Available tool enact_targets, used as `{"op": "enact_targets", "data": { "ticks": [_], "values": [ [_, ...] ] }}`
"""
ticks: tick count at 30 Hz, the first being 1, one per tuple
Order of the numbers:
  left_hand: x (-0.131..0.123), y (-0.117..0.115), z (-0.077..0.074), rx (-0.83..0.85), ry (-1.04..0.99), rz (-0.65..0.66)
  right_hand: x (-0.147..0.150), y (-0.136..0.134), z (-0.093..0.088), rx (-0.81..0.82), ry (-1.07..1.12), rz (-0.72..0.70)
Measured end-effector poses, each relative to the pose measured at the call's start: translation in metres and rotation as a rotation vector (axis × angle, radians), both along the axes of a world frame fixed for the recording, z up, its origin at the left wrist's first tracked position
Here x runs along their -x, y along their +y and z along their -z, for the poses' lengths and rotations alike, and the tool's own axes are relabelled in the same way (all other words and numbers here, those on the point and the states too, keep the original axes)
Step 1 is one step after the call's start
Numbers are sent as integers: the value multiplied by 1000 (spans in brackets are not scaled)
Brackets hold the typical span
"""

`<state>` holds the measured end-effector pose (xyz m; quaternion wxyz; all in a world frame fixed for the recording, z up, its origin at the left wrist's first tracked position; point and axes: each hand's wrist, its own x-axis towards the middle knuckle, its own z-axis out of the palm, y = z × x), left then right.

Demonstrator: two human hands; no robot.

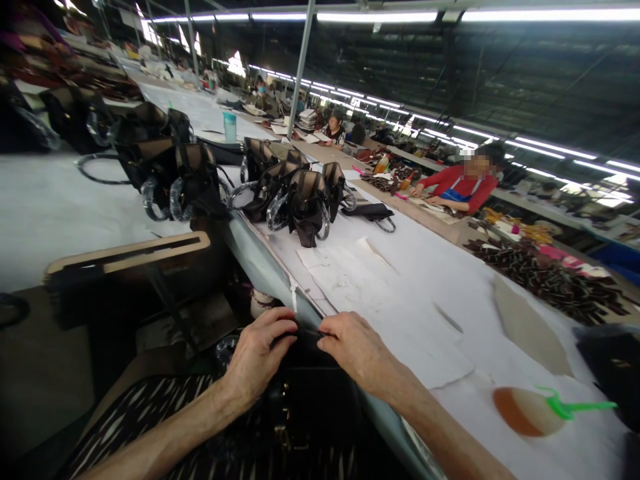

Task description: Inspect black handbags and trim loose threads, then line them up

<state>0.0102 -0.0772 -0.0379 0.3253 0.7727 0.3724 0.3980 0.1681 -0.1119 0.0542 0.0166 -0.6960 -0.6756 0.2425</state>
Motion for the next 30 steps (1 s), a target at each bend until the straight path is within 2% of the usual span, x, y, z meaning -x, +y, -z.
{"op": "enact_targets", "data": {
  "ticks": [4,8,18,30],
  "values": [
    [-2,-9,3,-140,20,-79,1,-2,0,-12,-14,46],
    [-1,-20,2,-253,43,-85,2,-6,0,-30,-40,63],
    [13,-35,15,-165,55,-111,4,-11,1,-44,-73,52],
    [11,-29,10,-131,117,-91,8,-13,-1,-30,-38,80]
  ]
}}
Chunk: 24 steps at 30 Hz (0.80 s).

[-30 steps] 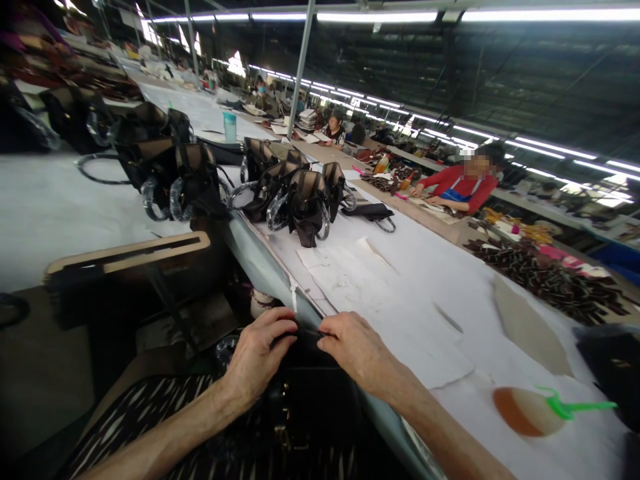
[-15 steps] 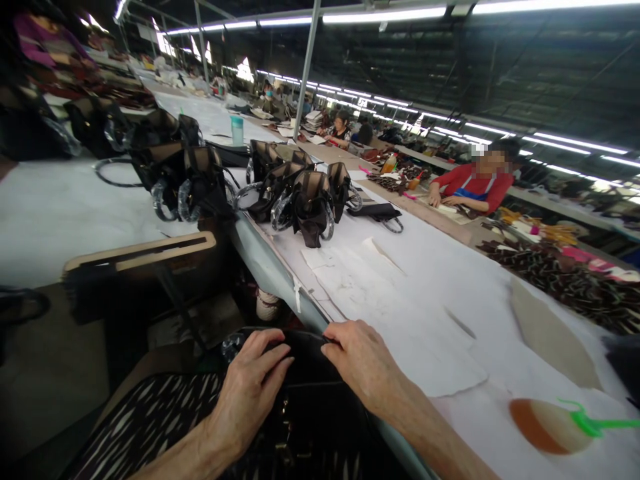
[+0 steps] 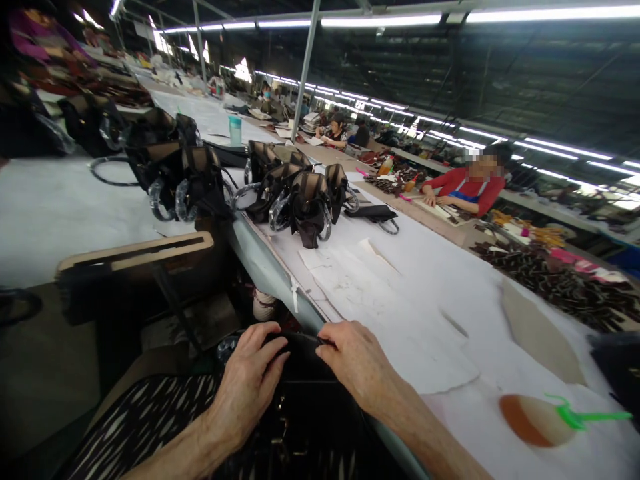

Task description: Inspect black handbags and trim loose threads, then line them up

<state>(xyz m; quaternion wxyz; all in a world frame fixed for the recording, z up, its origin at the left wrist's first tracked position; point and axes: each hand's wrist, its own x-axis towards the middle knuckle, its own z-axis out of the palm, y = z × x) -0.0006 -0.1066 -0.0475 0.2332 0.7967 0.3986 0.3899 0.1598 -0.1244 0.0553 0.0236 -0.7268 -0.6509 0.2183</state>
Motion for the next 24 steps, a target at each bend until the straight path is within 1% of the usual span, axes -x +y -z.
{"op": "enact_targets", "data": {
  "ticks": [2,3,4,6,9,12,13,15,17,19,21,24],
  "values": [
    [-1,7,-4,28,2,47,-2,-1,2,14,62,0],
    [-1,13,-7,68,4,94,-4,-1,2,19,98,-5],
    [-2,19,-11,117,12,160,-7,-2,3,22,132,-13],
    [-4,32,-21,219,65,337,-14,-2,2,31,186,-35],
    [-7,51,-42,316,195,587,-27,2,-1,79,283,-75],
    [-8,62,-60,398,236,733,-36,9,-4,119,430,-106],
    [-8,63,-65,443,238,760,-37,12,-3,118,464,-118],
    [-8,65,-71,569,228,770,-38,16,0,72,467,-131],
    [-8,63,-73,724,183,755,-36,17,3,-14,414,-129],
    [-9,60,-72,843,106,737,-33,15,5,-107,343,-113],
    [-11,55,-69,908,37,717,-31,9,6,-180,274,-104],
    [-18,46,-65,927,-9,672,-28,-5,4,-271,199,-93]
  ]
}}
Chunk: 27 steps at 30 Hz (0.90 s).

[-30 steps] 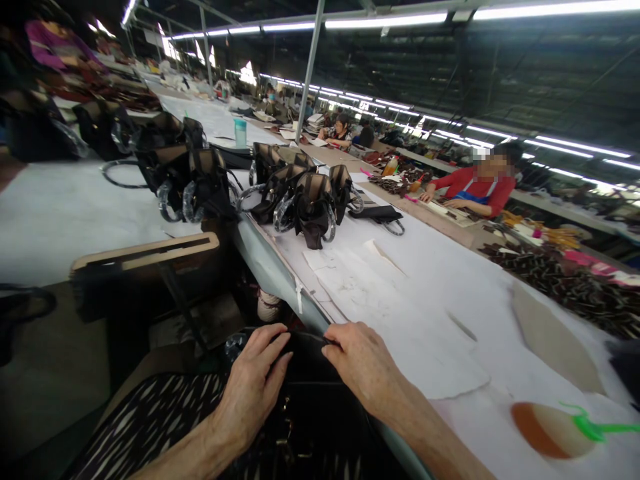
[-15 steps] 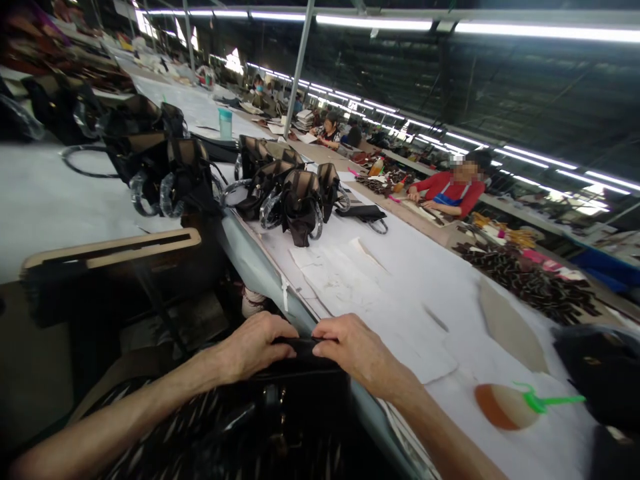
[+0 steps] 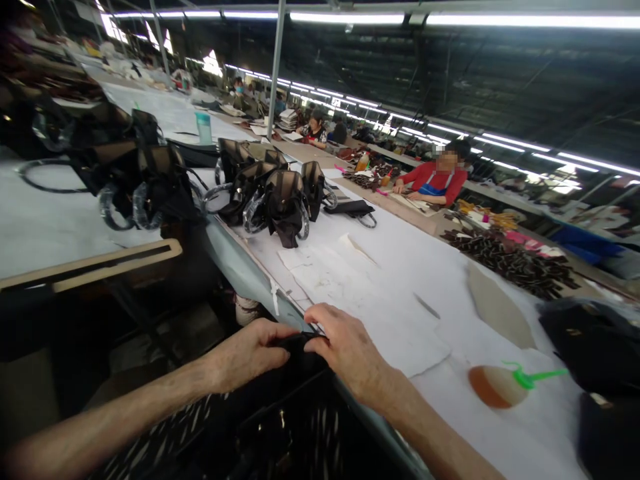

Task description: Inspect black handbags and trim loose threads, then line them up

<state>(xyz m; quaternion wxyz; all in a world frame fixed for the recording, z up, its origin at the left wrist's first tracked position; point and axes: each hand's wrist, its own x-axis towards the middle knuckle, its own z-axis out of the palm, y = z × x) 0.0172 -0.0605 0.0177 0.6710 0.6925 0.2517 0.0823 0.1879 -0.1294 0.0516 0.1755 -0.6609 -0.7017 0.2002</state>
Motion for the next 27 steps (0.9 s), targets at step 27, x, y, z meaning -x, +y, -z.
{"op": "enact_targets", "data": {
  "ticks": [27],
  "values": [
    [-11,-19,7,-104,-71,-139,9,-25,21,-321,-193,44]
  ]
}}
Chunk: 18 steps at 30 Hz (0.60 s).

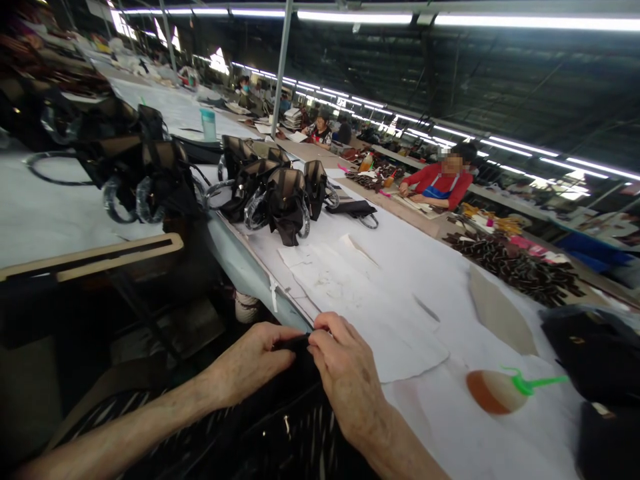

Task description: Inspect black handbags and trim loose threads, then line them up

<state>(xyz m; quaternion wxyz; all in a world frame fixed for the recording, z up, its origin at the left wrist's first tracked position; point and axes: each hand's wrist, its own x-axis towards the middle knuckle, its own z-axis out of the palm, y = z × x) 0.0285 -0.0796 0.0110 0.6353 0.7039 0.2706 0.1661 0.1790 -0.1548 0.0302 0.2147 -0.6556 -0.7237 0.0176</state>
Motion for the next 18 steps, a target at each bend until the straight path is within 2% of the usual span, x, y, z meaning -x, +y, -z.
{"op": "enact_targets", "data": {
  "ticks": [6,12,18],
  "values": [
    [0,1,3,25,-11,-7,0,1,1,-142,-113,-11],
    [0,1,4,17,-9,-21,-1,5,1,-74,-112,-7],
    [0,2,4,-15,-18,-32,-2,9,1,-111,-164,-60]
  ]
}}
